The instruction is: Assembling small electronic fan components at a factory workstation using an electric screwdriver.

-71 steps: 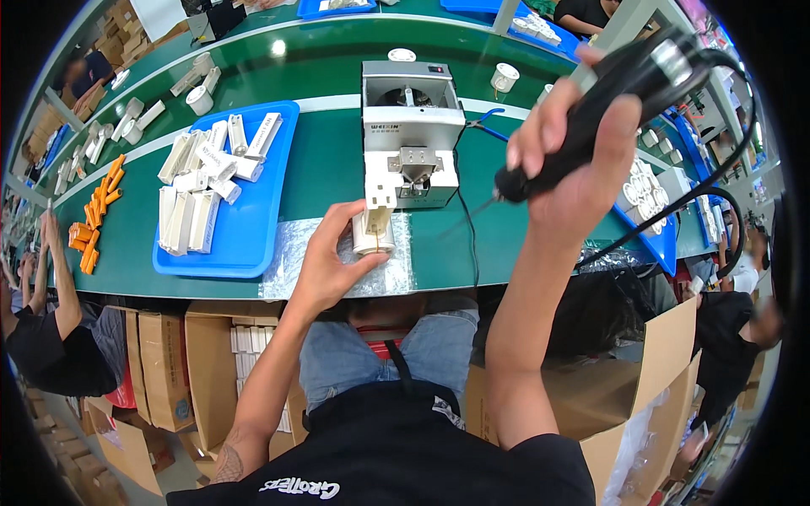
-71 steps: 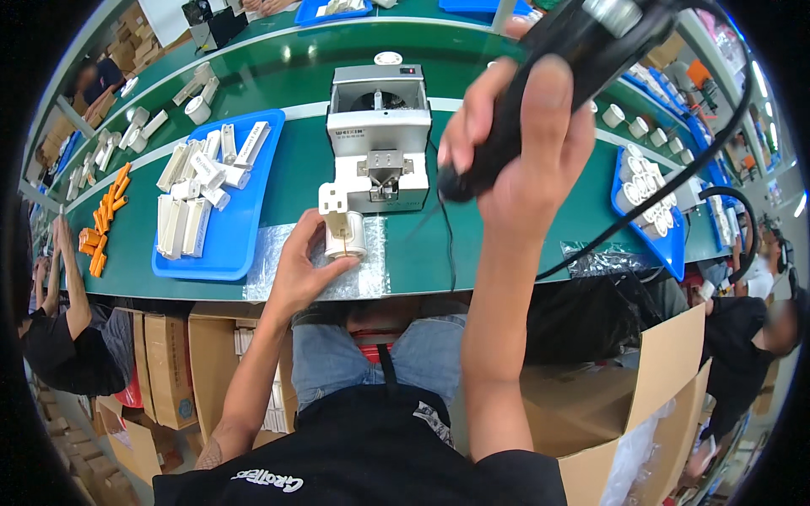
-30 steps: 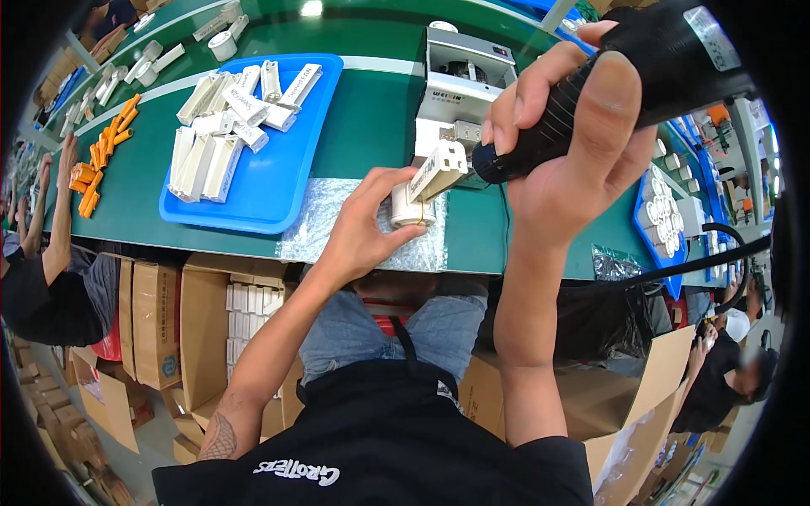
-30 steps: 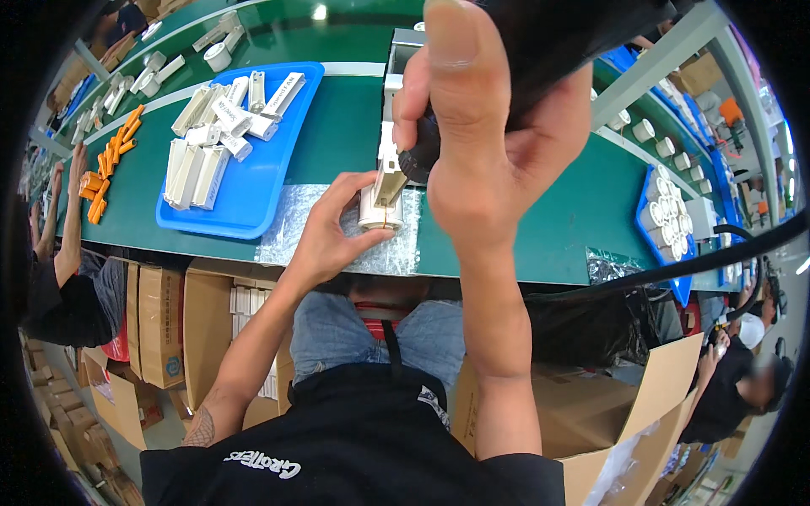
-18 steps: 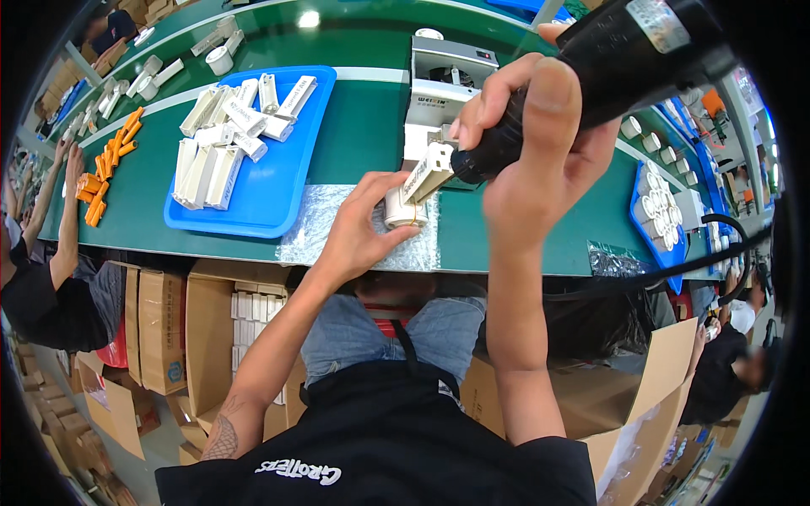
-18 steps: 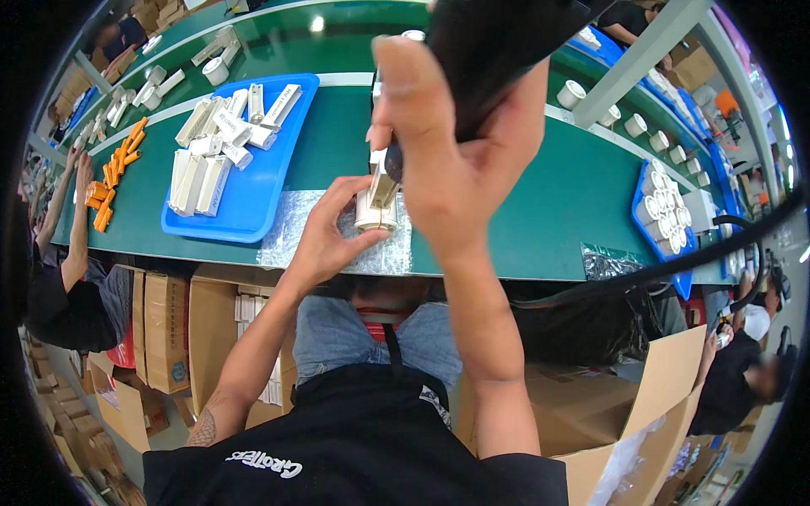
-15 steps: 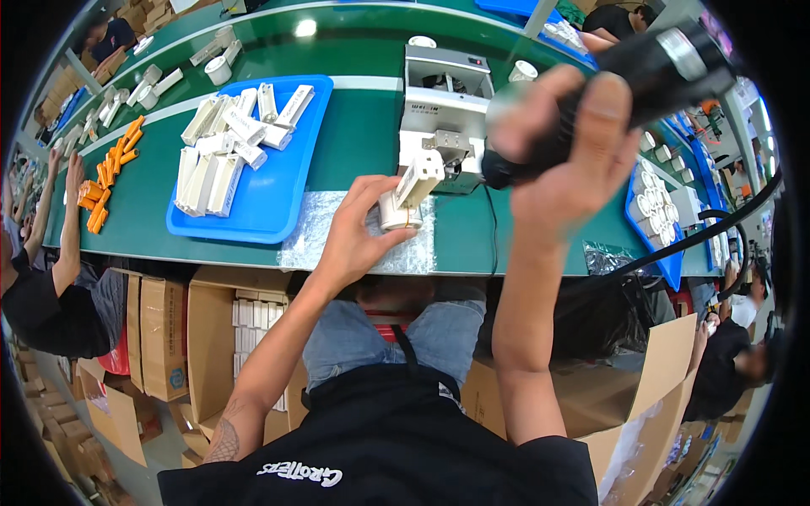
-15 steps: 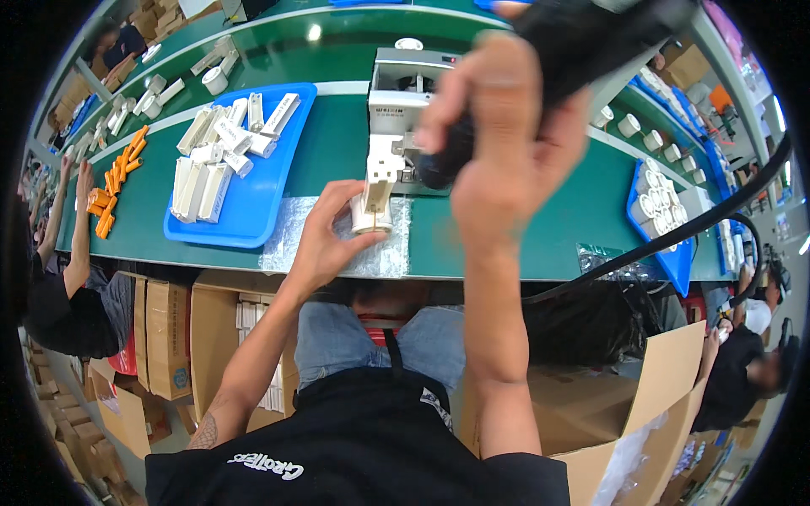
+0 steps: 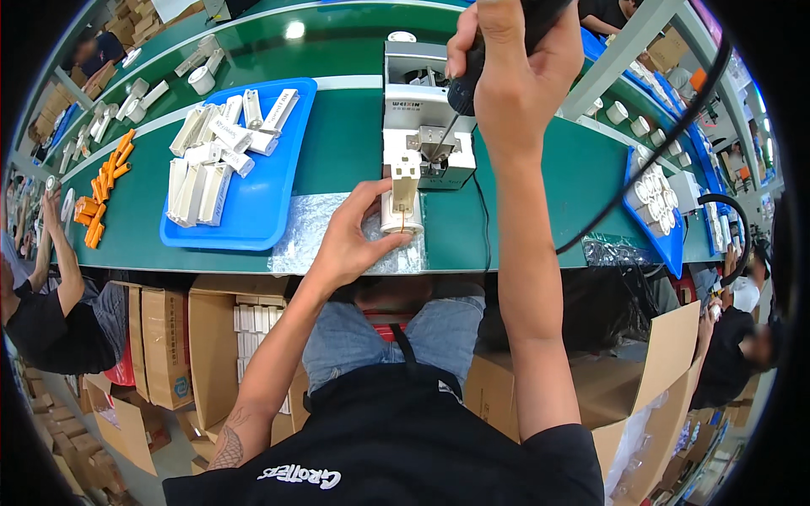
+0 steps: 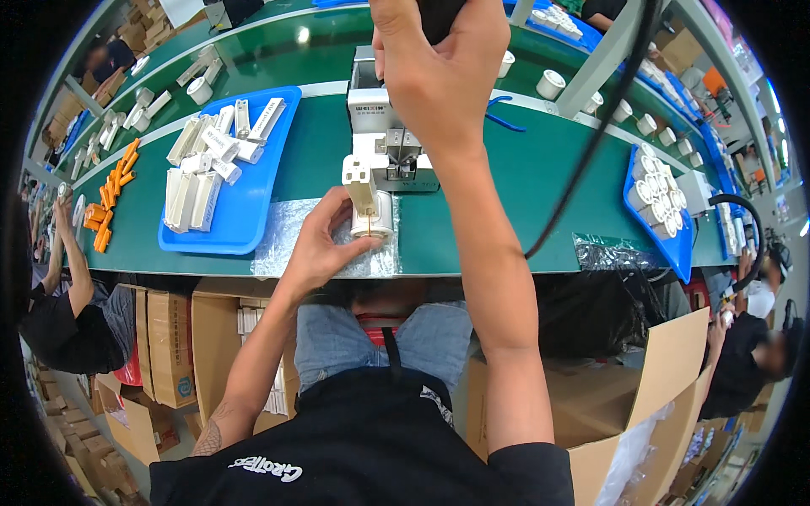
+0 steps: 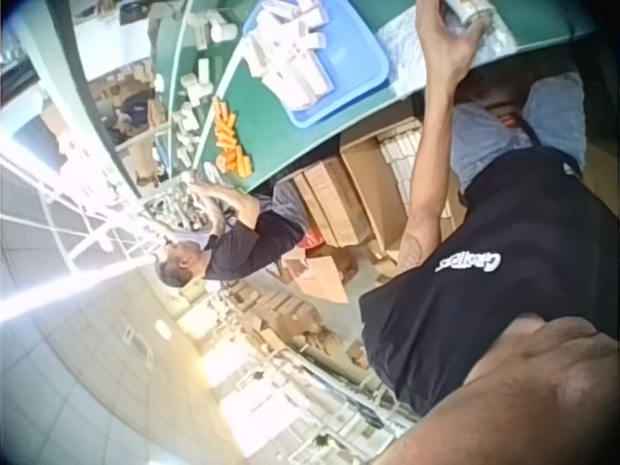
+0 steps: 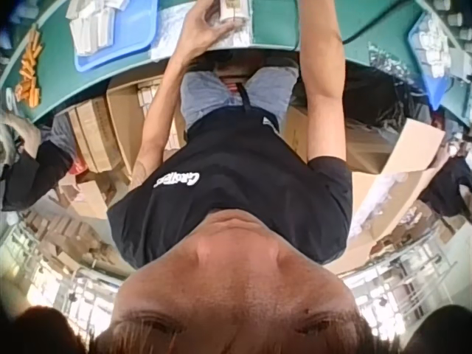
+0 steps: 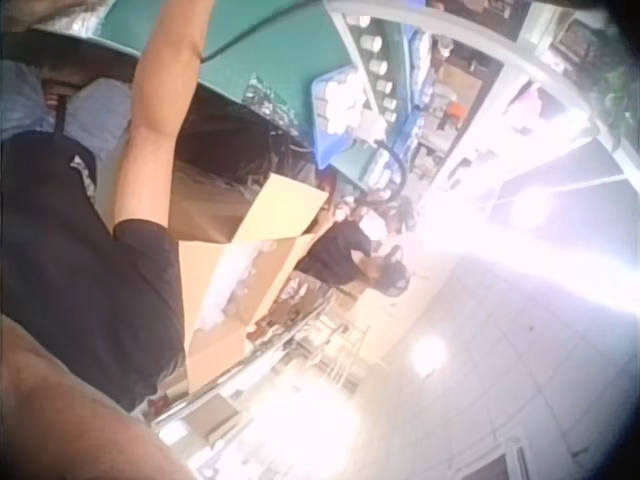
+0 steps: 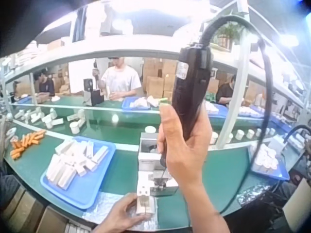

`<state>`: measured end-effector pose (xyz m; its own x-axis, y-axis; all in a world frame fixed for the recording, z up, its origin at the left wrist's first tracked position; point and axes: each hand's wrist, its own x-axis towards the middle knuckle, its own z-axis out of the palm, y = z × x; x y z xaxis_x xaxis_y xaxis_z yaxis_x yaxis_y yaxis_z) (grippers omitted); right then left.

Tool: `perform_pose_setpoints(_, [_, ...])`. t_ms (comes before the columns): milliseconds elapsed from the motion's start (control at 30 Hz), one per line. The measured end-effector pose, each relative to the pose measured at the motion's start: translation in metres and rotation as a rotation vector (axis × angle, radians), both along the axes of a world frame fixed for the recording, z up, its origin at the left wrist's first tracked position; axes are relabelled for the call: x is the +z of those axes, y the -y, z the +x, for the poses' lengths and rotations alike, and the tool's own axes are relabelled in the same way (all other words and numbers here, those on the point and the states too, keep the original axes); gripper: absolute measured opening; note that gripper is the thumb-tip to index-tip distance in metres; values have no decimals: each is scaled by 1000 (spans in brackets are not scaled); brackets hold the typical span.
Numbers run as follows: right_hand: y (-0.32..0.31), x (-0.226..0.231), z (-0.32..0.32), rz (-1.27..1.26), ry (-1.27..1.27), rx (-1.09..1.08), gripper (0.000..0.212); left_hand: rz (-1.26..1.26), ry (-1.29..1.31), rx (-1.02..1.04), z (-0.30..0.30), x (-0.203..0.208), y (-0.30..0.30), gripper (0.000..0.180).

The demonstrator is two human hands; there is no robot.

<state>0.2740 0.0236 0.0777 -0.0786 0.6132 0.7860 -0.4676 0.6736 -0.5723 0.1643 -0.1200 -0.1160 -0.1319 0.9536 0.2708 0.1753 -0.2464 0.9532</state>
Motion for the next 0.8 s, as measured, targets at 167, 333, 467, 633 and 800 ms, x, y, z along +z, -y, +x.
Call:
perform_pose_setpoints(167, [12,-1,7,-42,17,29,20,-12,-41,15,-1,2,1,72])
perform_pose_setpoints(333, [48,1,25,-135,-69,-33,40,-4,-57,40,0,-3,0,71])
perform_pose_setpoints(467, [72,7,30,-132,-100,-14,54,-9,-83,42,1,7,2,65])
perform_pose_setpoints(633, [45,-16,27,132,-63,348,35,-25,-81,57,1,8,2,61])
perform_pose_setpoints(800, [39,-21,20,194,-39,243,30,-24,-72,45,0,5,1,63])
